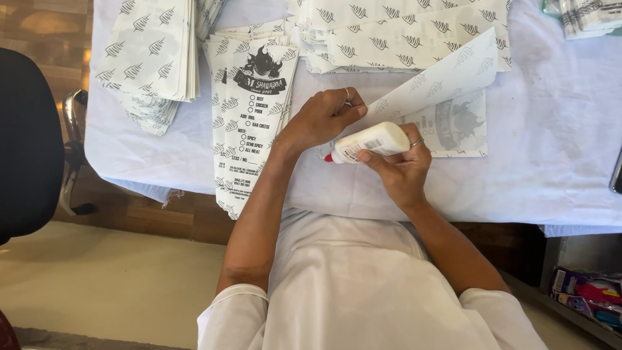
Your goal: Applying glue to paper sheets and folding them to assemble packaging materials.
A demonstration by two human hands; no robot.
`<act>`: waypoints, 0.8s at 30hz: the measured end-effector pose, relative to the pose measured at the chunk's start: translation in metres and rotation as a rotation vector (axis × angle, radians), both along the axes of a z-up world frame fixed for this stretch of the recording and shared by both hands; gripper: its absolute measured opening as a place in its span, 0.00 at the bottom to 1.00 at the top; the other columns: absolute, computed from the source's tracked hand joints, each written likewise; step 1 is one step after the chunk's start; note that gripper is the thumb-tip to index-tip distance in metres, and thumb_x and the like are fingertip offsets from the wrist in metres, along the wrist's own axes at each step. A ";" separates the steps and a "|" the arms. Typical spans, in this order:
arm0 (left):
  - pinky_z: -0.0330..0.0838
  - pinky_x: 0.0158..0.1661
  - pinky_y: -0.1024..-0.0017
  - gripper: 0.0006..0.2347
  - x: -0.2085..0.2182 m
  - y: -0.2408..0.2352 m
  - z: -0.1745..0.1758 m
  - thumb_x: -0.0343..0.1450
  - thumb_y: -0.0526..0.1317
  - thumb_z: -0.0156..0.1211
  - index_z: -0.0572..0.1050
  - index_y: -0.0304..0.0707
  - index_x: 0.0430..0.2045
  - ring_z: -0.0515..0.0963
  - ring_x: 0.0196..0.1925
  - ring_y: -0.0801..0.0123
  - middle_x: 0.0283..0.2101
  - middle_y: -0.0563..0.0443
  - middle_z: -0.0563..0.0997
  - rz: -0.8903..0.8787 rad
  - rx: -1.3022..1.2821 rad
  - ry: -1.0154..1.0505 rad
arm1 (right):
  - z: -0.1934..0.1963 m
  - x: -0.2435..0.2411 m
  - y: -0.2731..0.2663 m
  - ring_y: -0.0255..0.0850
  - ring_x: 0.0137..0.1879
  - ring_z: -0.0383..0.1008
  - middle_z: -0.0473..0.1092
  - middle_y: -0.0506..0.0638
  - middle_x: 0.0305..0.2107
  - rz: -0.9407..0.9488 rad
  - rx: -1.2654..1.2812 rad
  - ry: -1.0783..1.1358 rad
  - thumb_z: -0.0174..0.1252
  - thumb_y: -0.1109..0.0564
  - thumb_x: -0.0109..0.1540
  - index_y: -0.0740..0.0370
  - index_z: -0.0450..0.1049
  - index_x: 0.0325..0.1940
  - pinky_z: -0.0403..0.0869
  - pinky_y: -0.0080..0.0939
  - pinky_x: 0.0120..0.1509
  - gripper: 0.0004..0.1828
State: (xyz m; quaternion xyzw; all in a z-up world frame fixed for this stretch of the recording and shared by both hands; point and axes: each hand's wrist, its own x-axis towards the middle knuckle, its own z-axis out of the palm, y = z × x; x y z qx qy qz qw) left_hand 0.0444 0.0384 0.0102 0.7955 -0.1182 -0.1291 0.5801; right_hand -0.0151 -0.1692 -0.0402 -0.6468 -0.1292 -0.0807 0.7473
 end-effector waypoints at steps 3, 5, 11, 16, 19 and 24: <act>0.73 0.34 0.58 0.09 -0.010 -0.001 0.003 0.74 0.42 0.59 0.80 0.36 0.41 0.84 0.28 0.49 0.21 0.40 0.80 -0.003 0.073 -0.055 | -0.002 0.007 -0.033 0.33 0.51 0.75 0.74 0.46 0.41 -0.108 0.062 0.017 0.75 0.68 0.54 0.55 0.72 0.51 0.75 0.39 0.59 0.26; 0.76 0.37 0.61 0.11 -0.024 -0.005 0.007 0.74 0.46 0.60 0.77 0.40 0.42 0.85 0.40 0.60 0.35 0.49 0.83 -0.058 0.136 -0.162 | 0.015 0.020 -0.081 0.34 0.51 0.75 0.75 0.46 0.44 -0.236 0.086 0.046 0.72 0.69 0.60 0.55 0.73 0.53 0.77 0.39 0.58 0.22; 0.76 0.51 0.57 0.16 -0.066 -0.027 -0.019 0.70 0.39 0.69 0.79 0.46 0.52 0.74 0.68 0.60 0.62 0.48 0.78 -0.029 0.399 -0.532 | 0.079 0.036 -0.190 0.40 0.44 0.74 0.74 0.57 0.45 -0.435 -0.379 0.084 0.64 0.64 0.77 0.61 0.64 0.60 0.71 0.39 0.37 0.14; 0.75 0.62 0.60 0.10 -0.075 -0.036 -0.024 0.75 0.34 0.65 0.83 0.46 0.49 0.76 0.66 0.53 0.62 0.45 0.77 0.062 0.428 -0.760 | 0.061 0.049 -0.247 0.55 0.48 0.76 0.77 0.69 0.53 -0.343 -1.213 -0.233 0.69 0.68 0.77 0.83 0.79 0.69 0.74 0.50 0.47 0.18; 0.68 0.66 0.50 0.09 -0.080 -0.037 -0.017 0.78 0.35 0.57 0.83 0.44 0.48 0.73 0.67 0.42 0.63 0.34 0.73 0.001 0.454 -0.789 | 0.067 0.043 -0.206 0.58 0.58 0.64 0.71 0.69 0.57 -0.683 -1.728 -0.590 0.81 0.66 0.68 0.75 0.89 0.62 0.69 0.59 0.52 0.19; 0.60 0.70 0.52 0.13 -0.082 -0.043 0.017 0.69 0.37 0.70 0.84 0.52 0.47 0.70 0.69 0.45 0.61 0.35 0.77 0.024 0.492 -0.593 | 0.044 0.008 -0.105 0.67 0.79 0.52 0.61 0.66 0.72 0.028 -1.268 -0.631 0.49 0.52 0.74 0.66 0.66 0.75 0.38 0.71 0.80 0.26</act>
